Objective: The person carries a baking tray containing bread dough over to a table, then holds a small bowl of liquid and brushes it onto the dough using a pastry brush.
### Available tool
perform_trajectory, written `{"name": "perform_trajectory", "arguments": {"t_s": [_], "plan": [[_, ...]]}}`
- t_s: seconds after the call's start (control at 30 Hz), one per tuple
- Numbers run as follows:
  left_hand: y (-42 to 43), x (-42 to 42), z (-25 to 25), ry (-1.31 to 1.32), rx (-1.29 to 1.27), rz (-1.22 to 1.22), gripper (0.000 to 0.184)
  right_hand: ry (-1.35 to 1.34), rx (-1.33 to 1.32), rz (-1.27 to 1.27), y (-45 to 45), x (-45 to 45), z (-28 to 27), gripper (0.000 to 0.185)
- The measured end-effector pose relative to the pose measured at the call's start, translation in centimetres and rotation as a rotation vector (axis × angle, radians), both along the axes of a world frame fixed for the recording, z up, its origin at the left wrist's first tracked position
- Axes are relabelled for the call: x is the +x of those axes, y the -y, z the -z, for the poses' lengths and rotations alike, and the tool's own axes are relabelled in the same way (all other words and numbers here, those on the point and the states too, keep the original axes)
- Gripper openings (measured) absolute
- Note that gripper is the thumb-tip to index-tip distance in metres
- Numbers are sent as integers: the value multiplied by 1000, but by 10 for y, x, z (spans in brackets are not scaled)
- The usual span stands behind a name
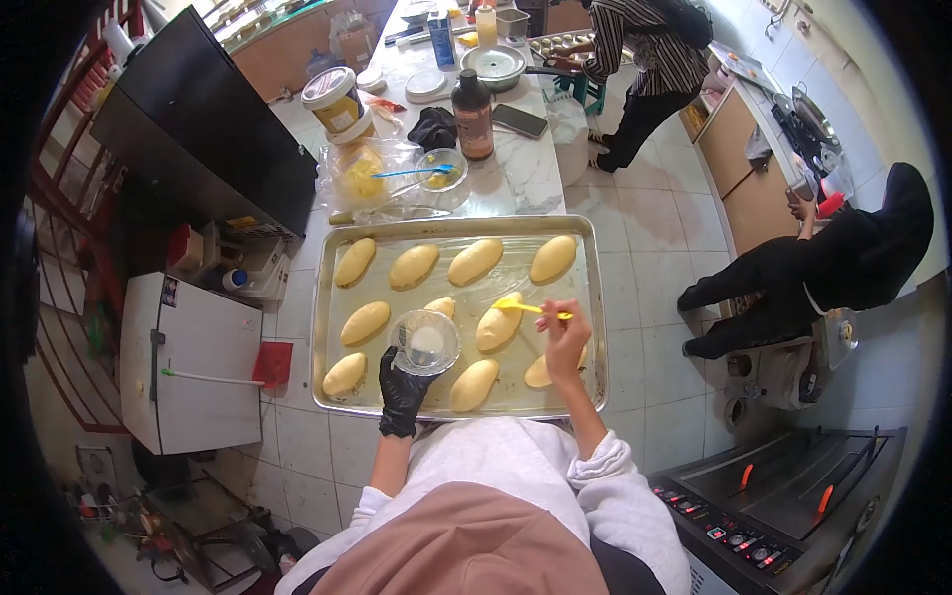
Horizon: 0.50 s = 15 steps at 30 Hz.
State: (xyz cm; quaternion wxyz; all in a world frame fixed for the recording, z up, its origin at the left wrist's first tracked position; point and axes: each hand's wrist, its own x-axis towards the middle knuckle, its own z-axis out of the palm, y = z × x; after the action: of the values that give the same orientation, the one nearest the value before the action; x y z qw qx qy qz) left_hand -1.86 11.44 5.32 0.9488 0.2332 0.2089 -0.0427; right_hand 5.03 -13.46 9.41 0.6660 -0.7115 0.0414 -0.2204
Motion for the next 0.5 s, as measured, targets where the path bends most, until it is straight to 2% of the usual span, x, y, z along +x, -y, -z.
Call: {"name": "perform_trajectory", "arguments": {"t_s": [0.03, 0.13, 0.17, 0.23, 0.27, 0.3, 0.37, 0.4, 0.43, 0.5], "plan": [[1, 1, 2, 6, 26, 18, 56, -3, 3, 0, 6, 1, 0, 18], [9, 3, 13, 50, 179, 116, 55, 130, 74, 219, 26, -2, -14, 21], [13, 5, 19, 103, 313, 179, 54, 131, 75, 221, 28, -5, -24, 21], [21, 9, 35, 224, 609, 304, 53, 88, 334, 161, 28, -15, -46, 19], [26, 14, 42, 249, 628, 354, 53, 80, 337, 164, 25, -20, -50, 19], [34, 16, 27, 241, 629, 359, 53, 18, 293, 74, 20, -25, -54, 18], [52, 27, -19, -10, -337, 240, 47, -45, 251, -9, 14, -30, -51, 17], [54, 29, -13, -12, -482, 261, 42, -54, 142, -17, 13, -31, -47, 15], [57, 30, -8, -15, -482, 268, 42, -61, 32, -27, 12, -31, -44, 14], [64, 31, -9, -75, -457, 260, 43, -125, 63, -53, 12, -38, -43, 12]]}}
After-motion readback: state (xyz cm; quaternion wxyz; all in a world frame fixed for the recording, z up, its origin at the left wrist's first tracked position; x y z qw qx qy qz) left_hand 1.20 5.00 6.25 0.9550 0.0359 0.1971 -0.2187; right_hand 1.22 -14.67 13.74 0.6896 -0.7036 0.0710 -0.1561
